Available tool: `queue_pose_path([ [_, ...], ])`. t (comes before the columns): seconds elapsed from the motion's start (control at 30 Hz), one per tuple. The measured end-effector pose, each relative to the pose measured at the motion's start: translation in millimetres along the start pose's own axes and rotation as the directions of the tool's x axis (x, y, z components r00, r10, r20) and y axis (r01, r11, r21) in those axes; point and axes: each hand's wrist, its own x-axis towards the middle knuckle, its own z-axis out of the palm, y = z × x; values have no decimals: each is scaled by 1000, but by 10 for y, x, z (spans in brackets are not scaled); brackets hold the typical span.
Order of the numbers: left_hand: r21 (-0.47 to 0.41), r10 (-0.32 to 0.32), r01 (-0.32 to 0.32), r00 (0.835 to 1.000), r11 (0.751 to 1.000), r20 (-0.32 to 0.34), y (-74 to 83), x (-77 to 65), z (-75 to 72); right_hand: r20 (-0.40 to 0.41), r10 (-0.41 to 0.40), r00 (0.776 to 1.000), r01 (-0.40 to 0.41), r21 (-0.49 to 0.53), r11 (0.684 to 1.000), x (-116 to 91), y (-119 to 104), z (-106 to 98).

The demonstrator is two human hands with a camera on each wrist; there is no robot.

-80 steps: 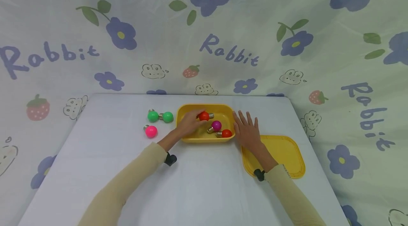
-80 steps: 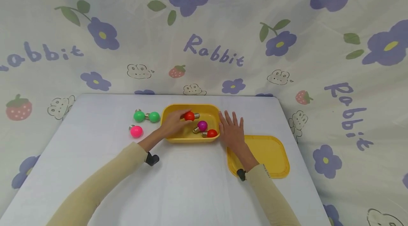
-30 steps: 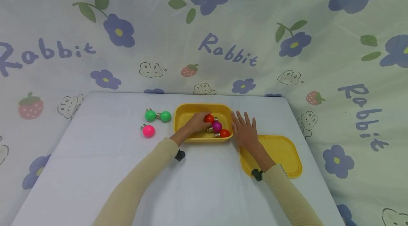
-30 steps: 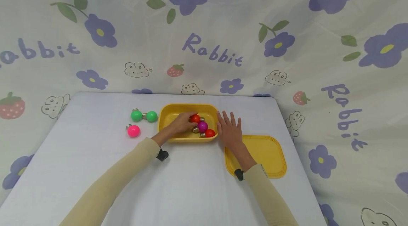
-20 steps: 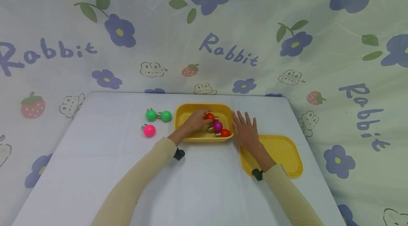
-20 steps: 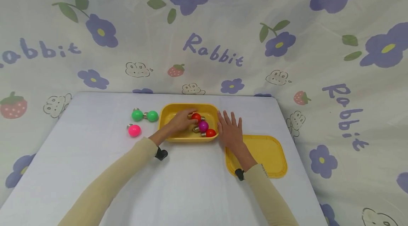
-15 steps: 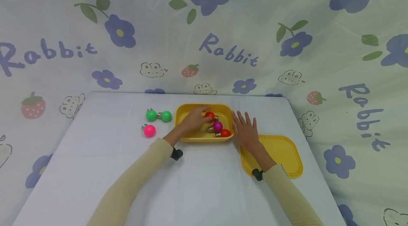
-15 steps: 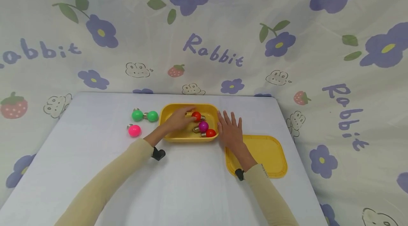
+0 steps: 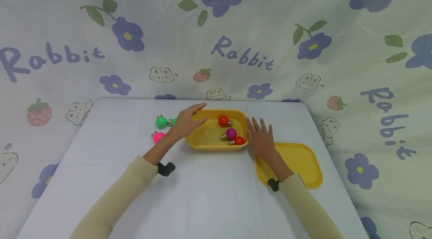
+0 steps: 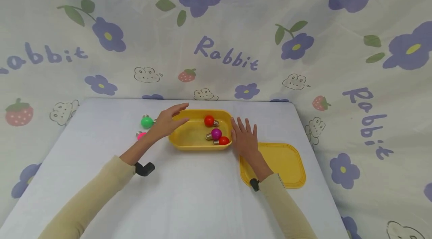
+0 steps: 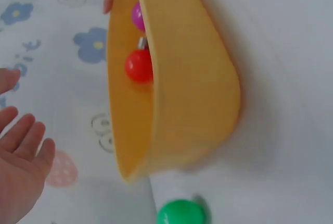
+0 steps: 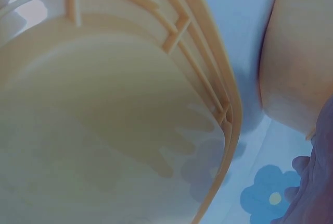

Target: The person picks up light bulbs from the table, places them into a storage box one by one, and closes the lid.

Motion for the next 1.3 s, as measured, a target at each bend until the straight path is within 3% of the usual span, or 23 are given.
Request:
queue_pose_path([
  [0.2,27,-52,54,997,998,-55,-243,-275,-267,7,6,1000,-6,0,1000,-11,0,-17],
  [0.43,101,-101,111,990,989,-95,-591,-658,-458,16,3,1000,-3,10,1000,-13,-13,-41],
  [0.67,153,-178,186,982,971,-64,-939,-969,-693,23,-3,1000,3,8,1000,-3,-19,-44],
  [0.93,148,-250,243,968,959,34,-1200,-1067,-836,27,4,1000,-4,12,1000,0,-8,-46],
  [1.3,94,-287,278,952,956,106,-1314,-1064,-827,29,-1,1000,1,4,1000,-17,-40,-76],
])
